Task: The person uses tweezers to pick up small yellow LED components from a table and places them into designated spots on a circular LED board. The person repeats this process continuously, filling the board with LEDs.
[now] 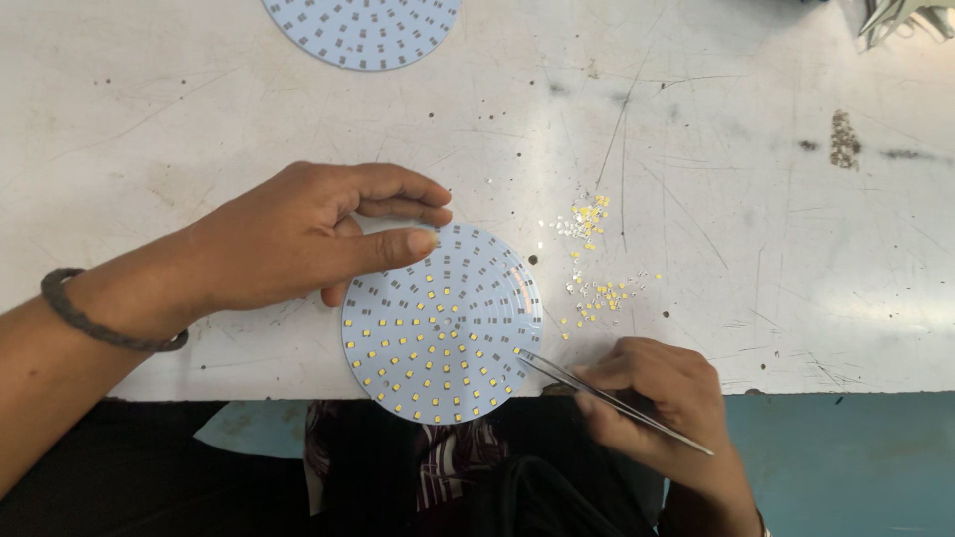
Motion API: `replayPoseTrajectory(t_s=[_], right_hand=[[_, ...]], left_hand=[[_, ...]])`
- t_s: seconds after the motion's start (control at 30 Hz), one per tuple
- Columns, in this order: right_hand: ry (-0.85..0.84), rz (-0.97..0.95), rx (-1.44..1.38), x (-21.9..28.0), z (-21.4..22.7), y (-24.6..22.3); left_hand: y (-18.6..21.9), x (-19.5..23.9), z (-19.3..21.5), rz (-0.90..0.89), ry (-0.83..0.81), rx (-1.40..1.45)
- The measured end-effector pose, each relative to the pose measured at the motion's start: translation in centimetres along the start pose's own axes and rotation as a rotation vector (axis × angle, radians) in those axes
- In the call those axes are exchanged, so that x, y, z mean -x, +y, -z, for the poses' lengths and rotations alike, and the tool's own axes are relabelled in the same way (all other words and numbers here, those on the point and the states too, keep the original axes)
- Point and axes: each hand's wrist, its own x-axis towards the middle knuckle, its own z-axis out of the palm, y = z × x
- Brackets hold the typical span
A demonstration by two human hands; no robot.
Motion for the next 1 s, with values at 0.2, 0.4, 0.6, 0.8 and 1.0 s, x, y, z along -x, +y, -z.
replayPoseTrajectory(t_s=[0.2, 0.4, 0.6, 0.8, 1.0], right_hand=[[0.185, -0.221, 0.056, 1.0, 1.0, 1.0], [0.154, -0.103, 0.044, 0.8, 0.8, 1.2], [0.165, -0.099, 0.058, 0.6, 0.9, 1.0], [0.161, -0.080, 0.088, 0.5, 0.8, 0.9], [0.167, 0.011, 0.097, 0.8, -0.6, -0.3]], left_hand=[[0.1, 0.0, 0.1, 0.028, -0.006, 0.020], [0.1, 0.0, 0.0, 0.027, -0.005, 0.009], [0.0, 0.0, 0.0, 0.031, 0.003, 0.015], [0.0, 0.0, 0.0, 0.029, 0.003, 0.007], [-0.3, 0.0, 0.0, -0.010, -0.009, 0.028]])
